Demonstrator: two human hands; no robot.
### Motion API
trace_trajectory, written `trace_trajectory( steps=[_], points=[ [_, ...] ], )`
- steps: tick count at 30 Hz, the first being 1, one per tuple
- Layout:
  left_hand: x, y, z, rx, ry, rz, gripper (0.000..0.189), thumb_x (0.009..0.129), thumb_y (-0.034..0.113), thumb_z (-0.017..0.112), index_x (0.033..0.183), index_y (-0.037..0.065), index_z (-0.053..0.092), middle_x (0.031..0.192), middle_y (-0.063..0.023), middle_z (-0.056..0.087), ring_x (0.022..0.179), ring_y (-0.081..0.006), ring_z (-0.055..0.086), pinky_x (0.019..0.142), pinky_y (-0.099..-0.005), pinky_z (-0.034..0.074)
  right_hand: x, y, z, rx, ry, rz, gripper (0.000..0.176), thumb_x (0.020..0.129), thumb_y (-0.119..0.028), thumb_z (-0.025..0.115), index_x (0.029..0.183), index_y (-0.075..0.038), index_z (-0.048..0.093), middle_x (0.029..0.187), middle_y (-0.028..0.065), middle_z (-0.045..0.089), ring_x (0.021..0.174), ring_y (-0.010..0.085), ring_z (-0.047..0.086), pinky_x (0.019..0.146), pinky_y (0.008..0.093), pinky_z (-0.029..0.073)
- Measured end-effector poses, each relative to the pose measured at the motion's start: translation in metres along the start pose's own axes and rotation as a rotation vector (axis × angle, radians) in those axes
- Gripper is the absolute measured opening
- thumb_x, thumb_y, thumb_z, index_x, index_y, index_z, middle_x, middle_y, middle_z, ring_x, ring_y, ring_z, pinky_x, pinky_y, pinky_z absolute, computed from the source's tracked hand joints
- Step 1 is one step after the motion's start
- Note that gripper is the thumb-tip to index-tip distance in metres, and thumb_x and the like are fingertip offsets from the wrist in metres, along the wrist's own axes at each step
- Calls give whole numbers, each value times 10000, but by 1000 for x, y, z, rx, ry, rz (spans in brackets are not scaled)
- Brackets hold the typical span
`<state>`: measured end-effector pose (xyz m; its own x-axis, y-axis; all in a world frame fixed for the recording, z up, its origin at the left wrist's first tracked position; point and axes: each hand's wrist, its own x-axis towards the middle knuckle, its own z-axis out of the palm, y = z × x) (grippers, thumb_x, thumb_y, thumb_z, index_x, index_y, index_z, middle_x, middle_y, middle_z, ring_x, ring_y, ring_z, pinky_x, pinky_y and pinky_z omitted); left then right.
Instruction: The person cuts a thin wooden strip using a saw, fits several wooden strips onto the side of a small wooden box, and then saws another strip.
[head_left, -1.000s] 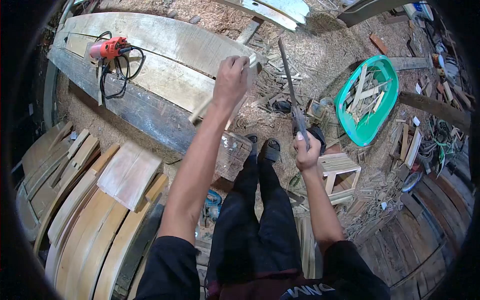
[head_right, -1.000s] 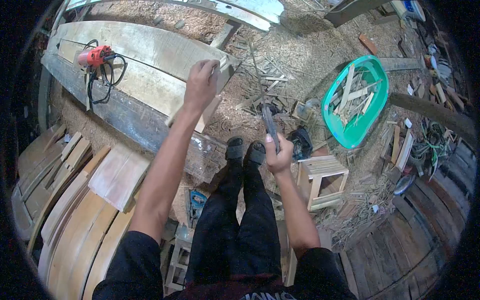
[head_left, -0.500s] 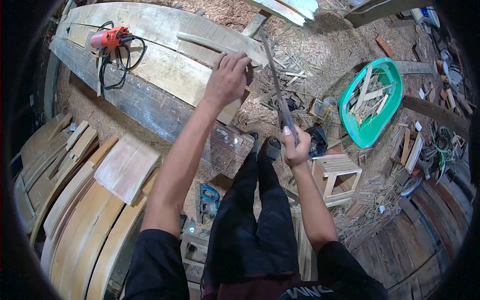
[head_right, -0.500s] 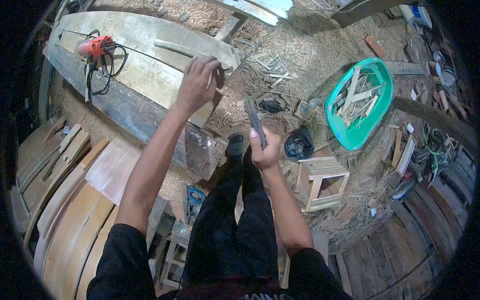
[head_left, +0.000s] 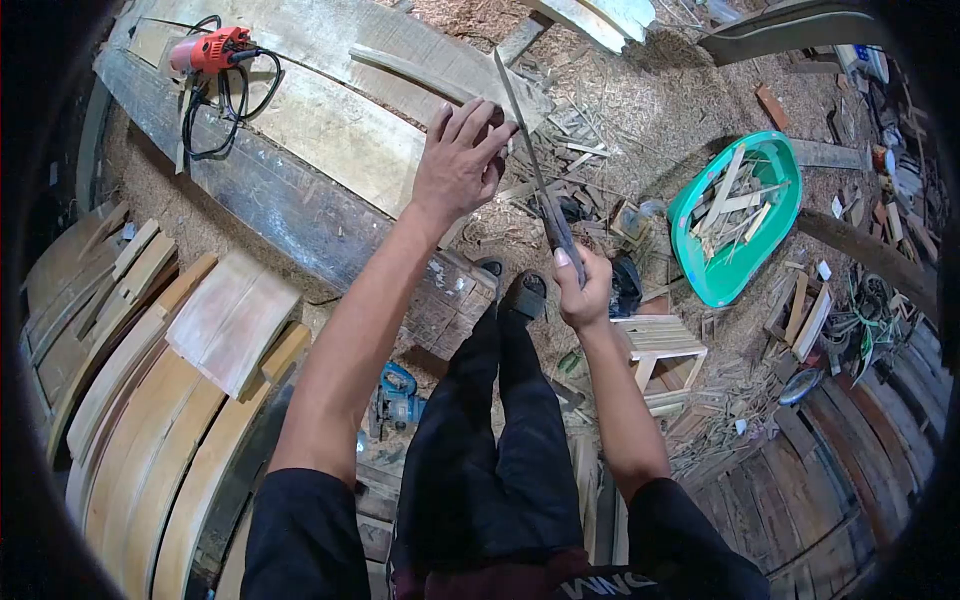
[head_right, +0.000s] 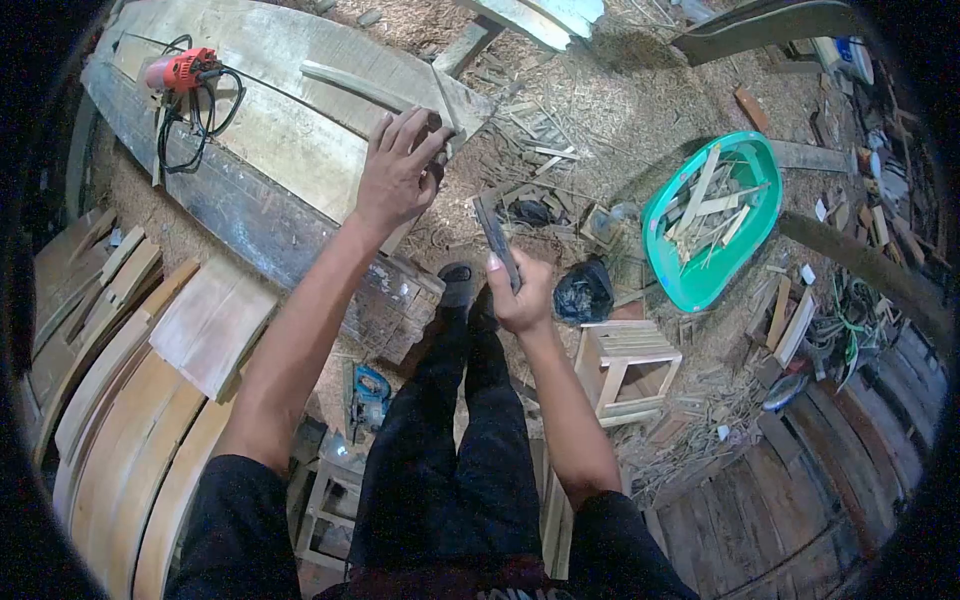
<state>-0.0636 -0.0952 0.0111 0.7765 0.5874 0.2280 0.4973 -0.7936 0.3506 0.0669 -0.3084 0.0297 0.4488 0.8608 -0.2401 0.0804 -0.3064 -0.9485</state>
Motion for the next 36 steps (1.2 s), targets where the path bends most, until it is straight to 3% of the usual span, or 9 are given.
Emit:
trace_trajectory(
  steps=[8,11,14,17,20,24,31,34,36],
  points=[
    [-1,-1,4,20,15,9,644,736,136,655,1363,197,520,1410,-115,434,1356,-296,387,1162,-503,246,-3,-9,-2,-82,-4,-17,362,930,-262,598,665,-26,521,519,33,402,484,101,396,466,317,334],
    [-1,-1,6,52,28,-2,573,782,223,657,1341,254,535,1363,-68,481,1353,-231,397,1170,-486,232,7,-18,-2,-82,-6,22,367,930,-256,596,653,-30,514,514,33,395,482,104,387,464,320,332],
    [-1,-1,6,85,24,-5,575,779,231,666,1338,255,536,1360,-65,484,1349,-231,402,1171,-487,231,16,-15,1,-51,-16,50,355,927,-241,597,654,-28,517,512,35,394,488,103,392,465,321,337],
    [-1,-1,7,44,28,9,586,758,174,672,1328,195,540,1386,-114,452,1323,-290,414,1151,-504,249,-6,-17,-6,-75,-22,8,356,923,-241,602,655,-24,512,519,31,403,495,102,400,468,323,341],
    [0,-1,7,33,37,11,571,764,181,670,1321,198,543,1375,-112,458,1314,-290,420,1146,-502,255,-6,-8,-5,-12,-42,48,362,962,-256,556,670,-55,483,560,-62,408,523,49,362,478,264,291],
    [-1,-2,9,84,7,-12,587,774,244,671,1344,261,530,1364,-59,477,1347,-227,400,1177,-496,222,13,-21,-1,-38,-35,48,332,952,-222,557,672,-54,497,577,-58,420,542,43,361,482,257,282],
    [-2,-1,8,53,15,-28,551,791,228,639,1328,226,516,1378,-62,469,1339,-233,405,1173,-496,236,5,-19,-5,-29,-37,96,359,953,-235,545,649,-55,484,574,-49,440,544,46,379,495,258,288],
    [0,-10,2,-170,-33,-123,492,853,208,587,1338,172,507,1384,-87,470,1339,-252,400,1174,-492,237,8,-13,-2,11,-25,97,383,964,-245,542,636,-61,467,570,-48,432,534,49,364,497,259,283],
    [15,-13,1,-354,54,-315,458,898,212,544,1344,121,495,1394,-118,467,1368,-276,371,1177,-515,217,8,-9,0,17,-16,107,388,966,-249,543,634,-64,464,569,-49,429,531,51,361,496,261,281]
  ],
)
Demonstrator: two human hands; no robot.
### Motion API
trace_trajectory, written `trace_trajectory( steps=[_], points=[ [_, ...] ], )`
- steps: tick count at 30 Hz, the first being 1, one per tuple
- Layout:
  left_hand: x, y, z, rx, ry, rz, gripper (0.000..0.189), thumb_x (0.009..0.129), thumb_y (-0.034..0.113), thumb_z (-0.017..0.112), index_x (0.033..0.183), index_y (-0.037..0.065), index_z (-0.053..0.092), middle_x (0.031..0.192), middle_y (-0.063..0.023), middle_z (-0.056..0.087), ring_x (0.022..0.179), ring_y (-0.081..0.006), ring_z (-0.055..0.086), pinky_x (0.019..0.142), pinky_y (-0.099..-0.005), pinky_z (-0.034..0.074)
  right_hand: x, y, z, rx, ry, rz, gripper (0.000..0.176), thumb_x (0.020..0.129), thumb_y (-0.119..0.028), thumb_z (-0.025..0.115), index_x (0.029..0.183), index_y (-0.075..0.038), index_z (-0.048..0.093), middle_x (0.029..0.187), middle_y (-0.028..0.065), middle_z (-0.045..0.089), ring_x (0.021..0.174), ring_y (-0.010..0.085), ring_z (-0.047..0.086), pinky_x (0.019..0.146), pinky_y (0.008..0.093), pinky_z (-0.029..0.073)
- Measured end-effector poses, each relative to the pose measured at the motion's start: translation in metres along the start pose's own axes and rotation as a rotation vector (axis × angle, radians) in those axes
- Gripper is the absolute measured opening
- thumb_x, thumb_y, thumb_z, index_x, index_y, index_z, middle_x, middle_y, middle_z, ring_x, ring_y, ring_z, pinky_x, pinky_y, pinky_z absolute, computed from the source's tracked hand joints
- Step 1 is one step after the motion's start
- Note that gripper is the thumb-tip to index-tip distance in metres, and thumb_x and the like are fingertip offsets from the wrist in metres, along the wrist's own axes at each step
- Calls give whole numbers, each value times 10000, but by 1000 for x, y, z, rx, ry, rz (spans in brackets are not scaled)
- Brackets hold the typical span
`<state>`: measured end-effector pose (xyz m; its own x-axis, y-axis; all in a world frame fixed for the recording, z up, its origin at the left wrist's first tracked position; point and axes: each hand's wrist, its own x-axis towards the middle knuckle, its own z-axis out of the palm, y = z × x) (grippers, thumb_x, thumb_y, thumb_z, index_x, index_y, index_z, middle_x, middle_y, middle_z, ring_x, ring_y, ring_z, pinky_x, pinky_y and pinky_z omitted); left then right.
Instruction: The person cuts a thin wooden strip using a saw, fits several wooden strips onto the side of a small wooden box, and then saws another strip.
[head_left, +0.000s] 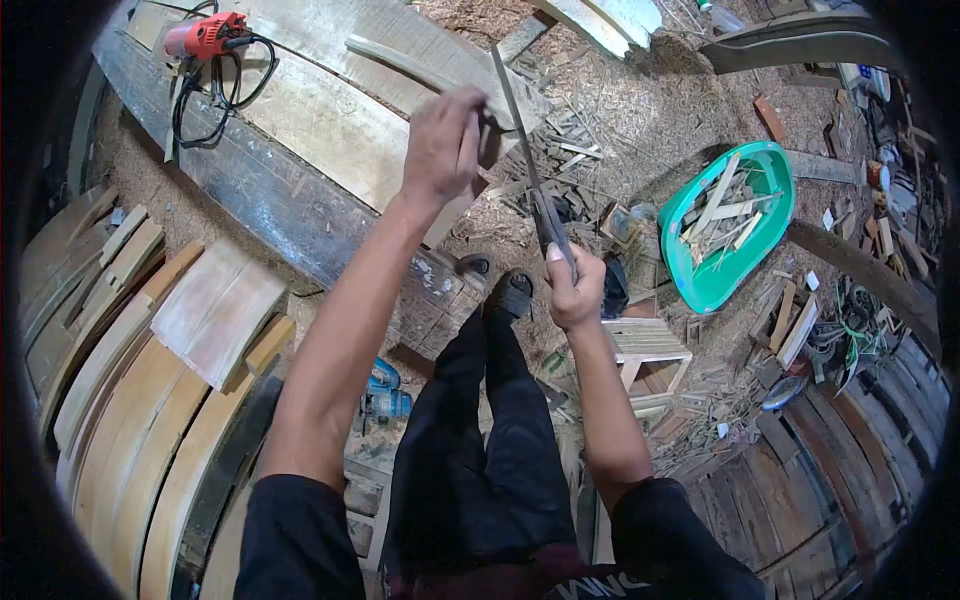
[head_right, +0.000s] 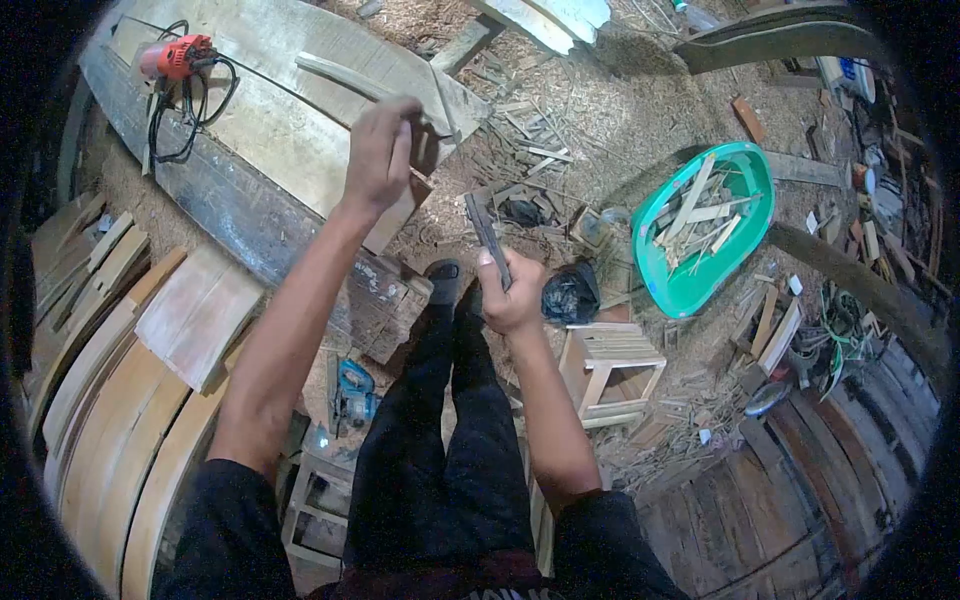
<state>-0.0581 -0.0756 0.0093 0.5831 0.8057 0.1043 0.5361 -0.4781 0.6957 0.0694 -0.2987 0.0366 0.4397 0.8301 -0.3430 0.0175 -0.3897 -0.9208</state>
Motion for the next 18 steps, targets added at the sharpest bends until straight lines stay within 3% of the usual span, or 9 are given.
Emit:
trace_trajectory(
  steps=[1,4,7,12,16,18],
  points=[
    [10,2,0,-96,45,-94,445,920,214,523,1347,95,490,1399,-133,465,1383,-288,357,1179,-527,207,0,2,1,0,3,-12,387,966,-247,544,635,-65,463,569,-50,428,532,51,360,495,261,281],
    [51,11,26,318,424,-234,491,954,259,483,1397,50,453,1464,-175,423,1444,-316,283,1185,-562,160,0,4,2,-13,5,-38,383,964,-245,547,636,-67,460,568,-53,423,533,50,357,492,263,279],
    [64,1,45,508,480,-287,545,971,294,455,1458,52,412,1521,-213,369,1460,-361,258,1161,-618,158,-2,-2,2,-38,11,-28,381,961,-246,547,635,-67,459,564,-52,417,533,51,356,489,265,277],
    [64,-2,44,535,403,-319,573,974,282,443,1484,32,371,1557,-213,323,1468,-350,249,1175,-605,148,-25,-5,0,-106,36,-85,379,961,-247,541,639,-62,465,558,-53,411,530,50,367,485,264,278],
    [62,-5,46,524,384,-324,574,979,276,429,1489,22,361,1558,-221,321,1472,-348,245,1179,-598,148,1,-1,9,-49,20,-1,367,945,-243,534,633,-63,464,551,-50,398,530,64,375,479,276,287],
    [61,-8,47,561,381,-307,577,982,275,423,1491,12,354,1552,-225,329,1471,-350,246,1180,-597,148,3,-1,12,-43,48,-62,374,931,-259,547,625,-65,458,546,-45,401,519,71,377,476,279,288]
  ],
)
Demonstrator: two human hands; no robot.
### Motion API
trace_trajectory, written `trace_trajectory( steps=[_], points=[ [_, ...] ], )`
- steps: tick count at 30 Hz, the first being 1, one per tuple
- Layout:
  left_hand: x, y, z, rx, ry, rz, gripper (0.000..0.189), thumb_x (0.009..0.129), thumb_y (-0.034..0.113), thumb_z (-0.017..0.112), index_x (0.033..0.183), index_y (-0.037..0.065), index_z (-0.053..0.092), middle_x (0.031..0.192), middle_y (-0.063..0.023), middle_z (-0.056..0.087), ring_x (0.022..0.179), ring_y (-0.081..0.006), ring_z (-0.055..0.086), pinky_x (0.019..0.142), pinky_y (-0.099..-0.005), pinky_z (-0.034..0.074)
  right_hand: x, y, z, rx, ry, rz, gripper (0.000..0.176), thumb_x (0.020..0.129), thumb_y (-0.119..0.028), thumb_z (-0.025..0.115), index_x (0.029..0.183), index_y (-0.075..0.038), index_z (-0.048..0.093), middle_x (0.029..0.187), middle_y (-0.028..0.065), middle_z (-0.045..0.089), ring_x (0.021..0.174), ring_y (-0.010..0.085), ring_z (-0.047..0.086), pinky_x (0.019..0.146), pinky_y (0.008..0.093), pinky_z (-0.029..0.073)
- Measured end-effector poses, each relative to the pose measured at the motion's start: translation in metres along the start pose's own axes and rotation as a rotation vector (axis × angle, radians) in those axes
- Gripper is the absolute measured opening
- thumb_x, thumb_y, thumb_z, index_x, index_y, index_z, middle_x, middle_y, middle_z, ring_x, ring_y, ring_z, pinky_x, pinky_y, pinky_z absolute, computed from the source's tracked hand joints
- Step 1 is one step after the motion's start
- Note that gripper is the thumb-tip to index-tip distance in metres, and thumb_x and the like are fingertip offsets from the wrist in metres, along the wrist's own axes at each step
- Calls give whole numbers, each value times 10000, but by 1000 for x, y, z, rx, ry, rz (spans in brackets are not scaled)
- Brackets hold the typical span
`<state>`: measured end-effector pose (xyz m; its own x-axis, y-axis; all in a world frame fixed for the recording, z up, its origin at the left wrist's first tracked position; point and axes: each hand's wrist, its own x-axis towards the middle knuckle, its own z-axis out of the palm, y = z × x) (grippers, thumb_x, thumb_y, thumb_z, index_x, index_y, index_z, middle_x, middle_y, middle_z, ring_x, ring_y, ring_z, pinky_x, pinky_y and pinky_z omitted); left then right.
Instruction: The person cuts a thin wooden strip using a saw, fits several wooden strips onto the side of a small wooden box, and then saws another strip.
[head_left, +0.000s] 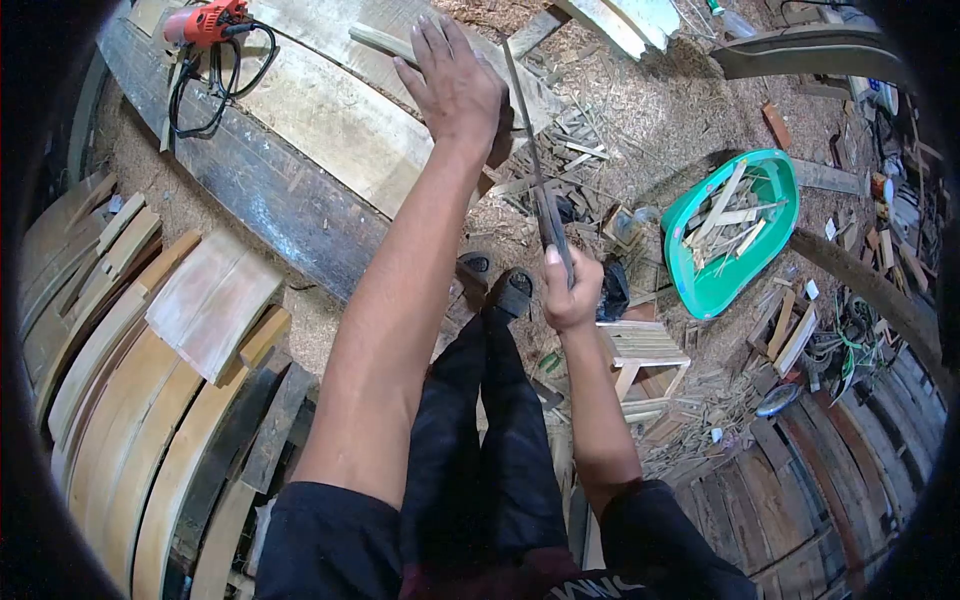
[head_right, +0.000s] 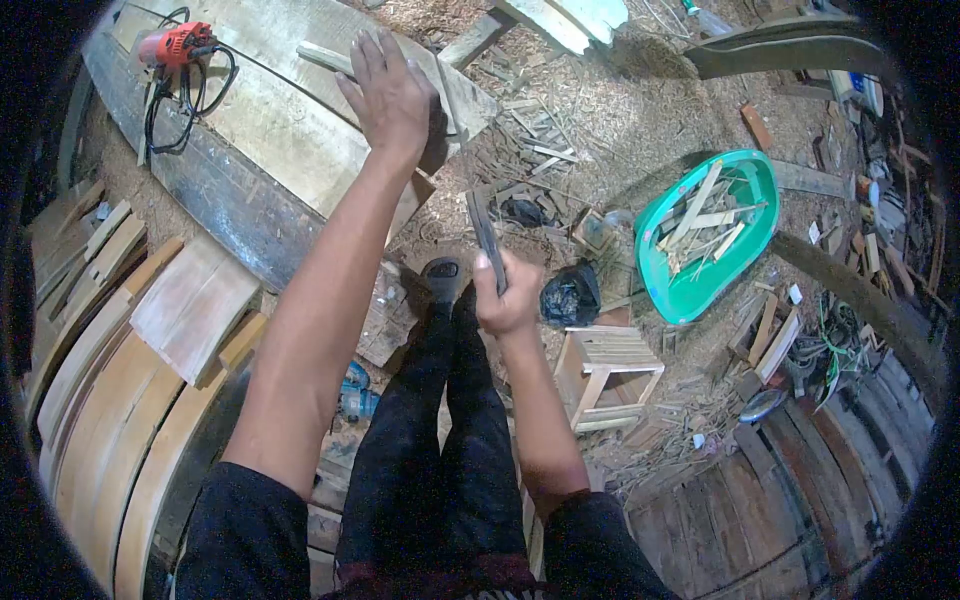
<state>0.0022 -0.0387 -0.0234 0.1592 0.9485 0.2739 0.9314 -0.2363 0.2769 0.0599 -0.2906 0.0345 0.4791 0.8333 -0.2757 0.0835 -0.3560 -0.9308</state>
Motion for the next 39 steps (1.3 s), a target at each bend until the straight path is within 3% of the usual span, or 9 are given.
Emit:
trace_trajectory(
  steps=[2,3,8,13,19,22,28,33,39],
  points=[
    [-2,1,0,22,-8,14,580,985,275,419,1492,1,348,1549,-229,333,1471,-353,245,1180,-596,148,-20,6,-7,-50,10,-110,378,928,-268,557,626,-64,458,548,-44,408,516,71,376,475,274,285],
    [-3,1,-2,31,-15,15,581,987,275,417,1491,-4,346,1548,-230,332,1472,-354,243,1181,-595,150,-30,2,-12,-28,-5,-75,347,927,-232,586,653,-39,499,531,12,388,501,87,392,468,294,318],
    [-4,-1,-2,-2,-9,20,579,991,273,412,1487,-19,344,1547,-234,332,1473,-356,238,1182,-588,158,12,13,3,32,8,-33,341,924,-224,598,661,-25,512,515,16,371,489,88,377,452,304,313],
    [-1,-2,-4,-3,13,61,577,991,267,411,1487,-18,342,1545,-235,335,1472,-356,240,1180,-582,171,-25,14,-7,-31,33,-107,338,915,-225,589,659,-18,514,523,31,409,498,93,408,469,293,336],
    [2,-1,-5,14,-27,42,603,986,268,413,1488,-50,312,1551,-266,299,1475,-377,222,1187,-570,158,-31,32,-10,83,-17,-19,377,942,-244,515,631,-44,442,561,-14,430,519,80,379,488,271,292],
    [12,-3,-5,-392,84,-30,668,976,298,422,1484,-105,261,1554,-312,248,1475,-415,193,1201,-544,119,-31,23,-3,67,-1,-19,373,935,-235,513,622,-48,430,559,-17,421,519,80,367,489,273,283],
    [21,0,-7,-108,8,-217,734,940,266,429,1486,-151,170,1585,-312,156,1499,-411,103,1212,-507,20,-31,11,2,70,34,-21,385,932,-238,516,607,-47,432,556,-14,428,520,76,370,484,271,273],
    [27,2,-6,-37,36,-202,707,955,286,409,1479,-146,213,1574,-314,191,1490,-411,150,1199,-537,85,-17,6,-2,44,56,9,393,926,-254,540,605,-51,439,549,-24,427,513,74,372,480,274,269],
    [28,3,-12,-46,-55,-235,717,944,253,410,1499,-130,165,1604,-286,121,1515,-374,58,1211,-510,23,-24,-13,-15,-35,37,-49,398,929,-265,560,609,-50,459,531,-23,413,496,80,391,468,285,292]
  ],
)
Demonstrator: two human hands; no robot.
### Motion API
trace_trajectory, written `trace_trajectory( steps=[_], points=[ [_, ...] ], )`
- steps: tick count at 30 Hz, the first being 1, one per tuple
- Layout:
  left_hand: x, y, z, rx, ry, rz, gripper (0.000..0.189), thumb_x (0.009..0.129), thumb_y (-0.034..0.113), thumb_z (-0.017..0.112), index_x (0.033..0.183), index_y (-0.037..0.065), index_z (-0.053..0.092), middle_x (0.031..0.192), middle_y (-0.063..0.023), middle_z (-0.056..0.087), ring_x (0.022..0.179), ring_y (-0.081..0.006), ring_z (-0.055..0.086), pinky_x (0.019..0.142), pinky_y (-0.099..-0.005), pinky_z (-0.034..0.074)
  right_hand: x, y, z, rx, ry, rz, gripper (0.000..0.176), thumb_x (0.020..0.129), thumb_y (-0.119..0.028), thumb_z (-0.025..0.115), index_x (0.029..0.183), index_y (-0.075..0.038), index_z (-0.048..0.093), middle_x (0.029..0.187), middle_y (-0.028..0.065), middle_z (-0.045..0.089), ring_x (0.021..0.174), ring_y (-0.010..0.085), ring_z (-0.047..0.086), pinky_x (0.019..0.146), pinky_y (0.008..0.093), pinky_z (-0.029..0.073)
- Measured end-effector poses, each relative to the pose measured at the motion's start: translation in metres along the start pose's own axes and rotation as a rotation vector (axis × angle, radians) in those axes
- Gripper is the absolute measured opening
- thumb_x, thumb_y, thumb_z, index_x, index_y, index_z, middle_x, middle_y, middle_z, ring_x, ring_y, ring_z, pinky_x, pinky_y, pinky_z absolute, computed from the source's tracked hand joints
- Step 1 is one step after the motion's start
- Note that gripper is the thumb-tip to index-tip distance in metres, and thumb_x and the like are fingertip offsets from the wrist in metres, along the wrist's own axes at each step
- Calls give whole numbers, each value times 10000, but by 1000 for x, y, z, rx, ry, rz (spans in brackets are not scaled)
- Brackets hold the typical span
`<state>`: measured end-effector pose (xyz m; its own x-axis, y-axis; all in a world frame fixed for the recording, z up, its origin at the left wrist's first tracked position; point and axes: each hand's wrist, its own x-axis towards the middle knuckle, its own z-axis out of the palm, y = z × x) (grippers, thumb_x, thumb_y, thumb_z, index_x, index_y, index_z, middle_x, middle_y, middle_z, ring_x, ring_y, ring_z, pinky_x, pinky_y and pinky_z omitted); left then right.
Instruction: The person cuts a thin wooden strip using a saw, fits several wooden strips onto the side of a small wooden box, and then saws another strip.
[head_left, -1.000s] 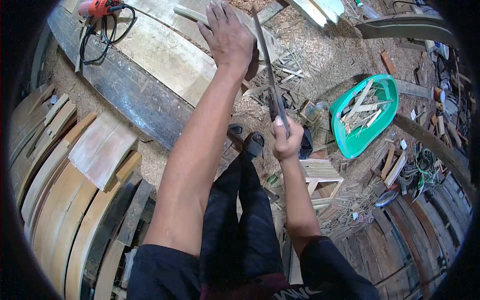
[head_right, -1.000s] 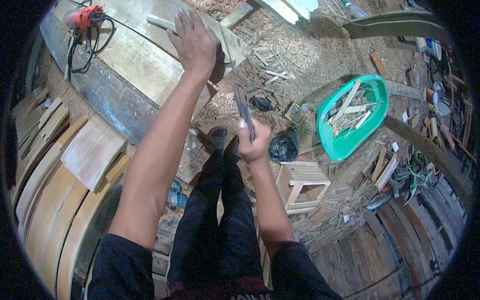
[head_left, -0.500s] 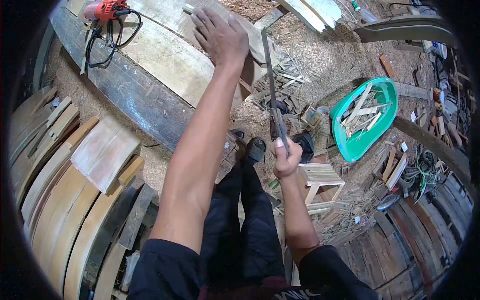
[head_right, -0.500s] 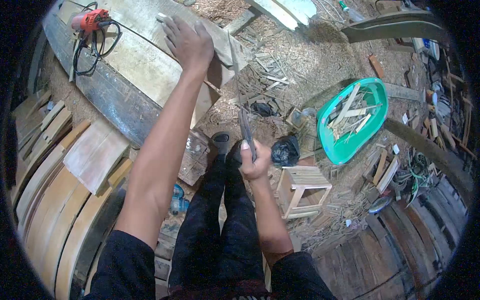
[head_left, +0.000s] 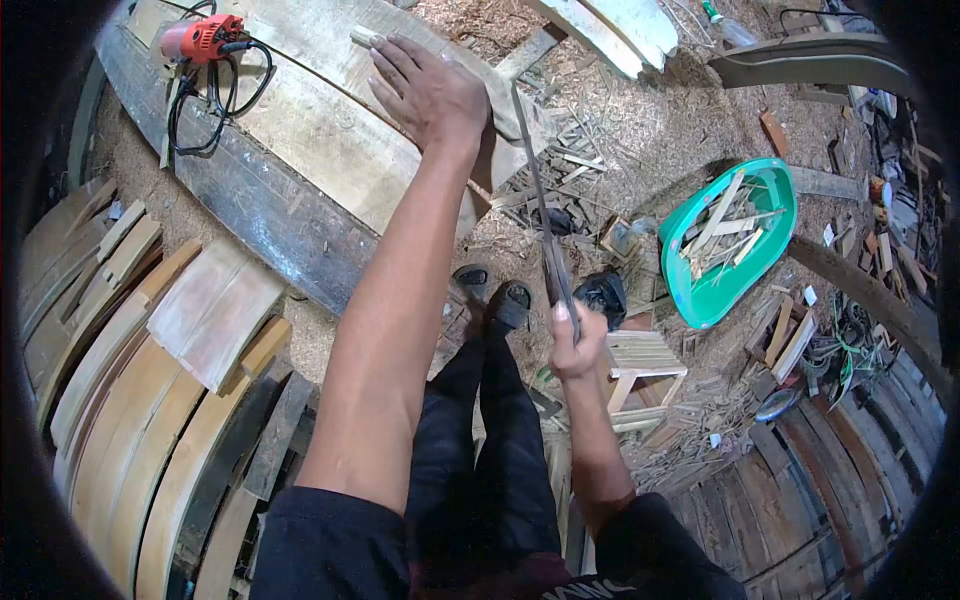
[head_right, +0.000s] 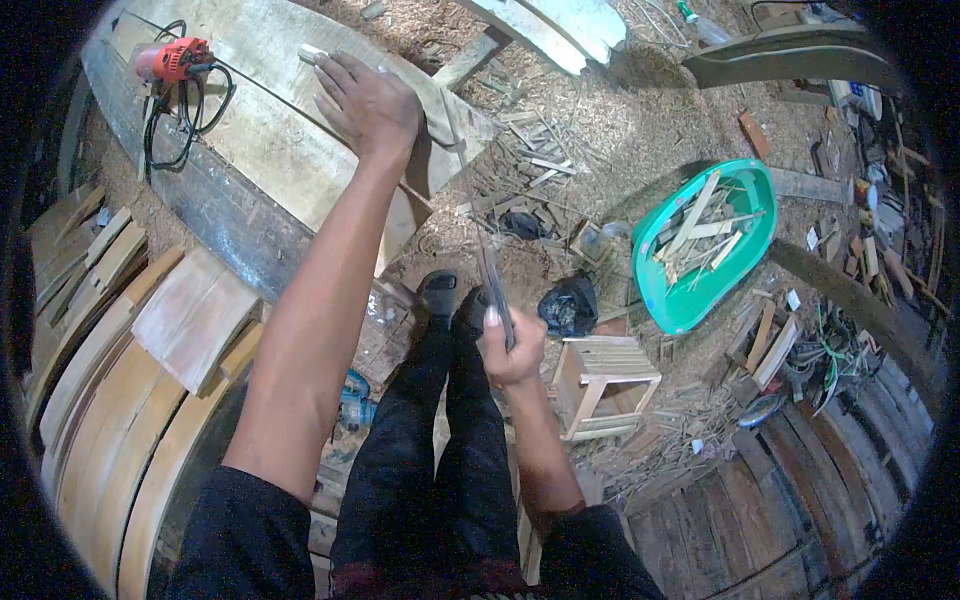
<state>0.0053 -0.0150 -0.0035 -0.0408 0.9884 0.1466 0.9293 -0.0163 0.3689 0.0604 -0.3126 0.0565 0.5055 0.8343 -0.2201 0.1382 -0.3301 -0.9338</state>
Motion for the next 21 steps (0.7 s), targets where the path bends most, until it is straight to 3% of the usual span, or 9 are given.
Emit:
trace_trajectory(
  steps=[5,7,10,11,14,16,19,21],
  points=[
    [0,-1,-1,-34,-14,12,700,936,226,402,1502,-121,177,1610,-271,115,1515,-371,60,1207,-529,2,56,-10,18,-6,-14,-29,408,960,-268,534,616,-55,480,520,-9,432,473,96,413,466,293,314],
    [0,-1,1,-21,-18,15,698,934,221,402,1504,-115,183,1614,-265,108,1517,-365,57,1205,-533,-5,59,-1,23,-5,-19,-12,399,947,-275,534,617,-55,486,527,-8,444,466,100,421,466,293,324],
    [0,-2,5,-11,40,37,674,936,224,392,1486,-125,222,1595,-278,170,1503,-389,124,1194,-564,48,5,14,8,1,3,-62,390,929,-275,539,620,-43,489,540,-3,467,471,100,429,473,278,327],
    [5,-2,6,-14,60,43,672,934,225,391,1486,-123,227,1594,-277,173,1502,-390,124,1194,-565,47,-2,12,7,52,22,5,378,914,-261,542,625,-24,489,556,9,486,476,101,436,476,260,325],
    [0,-4,8,-38,78,61,673,927,232,389,1485,-114,240,1591,-275,188,1499,-399,126,1192,-573,44,44,23,18,122,-17,-35,381,932,-252,564,636,-23,488,538,6,435,486,94,413,472,277,321],
    [0,-2,0,-25,-39,14,691,935,232,396,1507,-100,197,1610,-259,132,1510,-377,85,1201,-546,-7,60,32,26,139,-10,-11,389,940,-261,594,649,-30,480,537,-10,369,509,76,364,468,289,303],
    [4,2,1,-3,-69,3,703,948,251,397,1518,-93,172,1618,-253,111,1516,-365,65,1206,-536,-25,46,18,17,76,-48,28,396,961,-239,533,629,-35,461,556,2,459,506,73,401,480,263,296],
    [6,-1,0,-21,-38,-5,704,958,274,399,1514,-96,177,1611,-259,131,1512,-373,77,1203,-548,-3,37,20,16,72,-23,7,378,951,-236,555,638,-39,477,544,-4,434,504,71,391,475,276,301]
  ],
)
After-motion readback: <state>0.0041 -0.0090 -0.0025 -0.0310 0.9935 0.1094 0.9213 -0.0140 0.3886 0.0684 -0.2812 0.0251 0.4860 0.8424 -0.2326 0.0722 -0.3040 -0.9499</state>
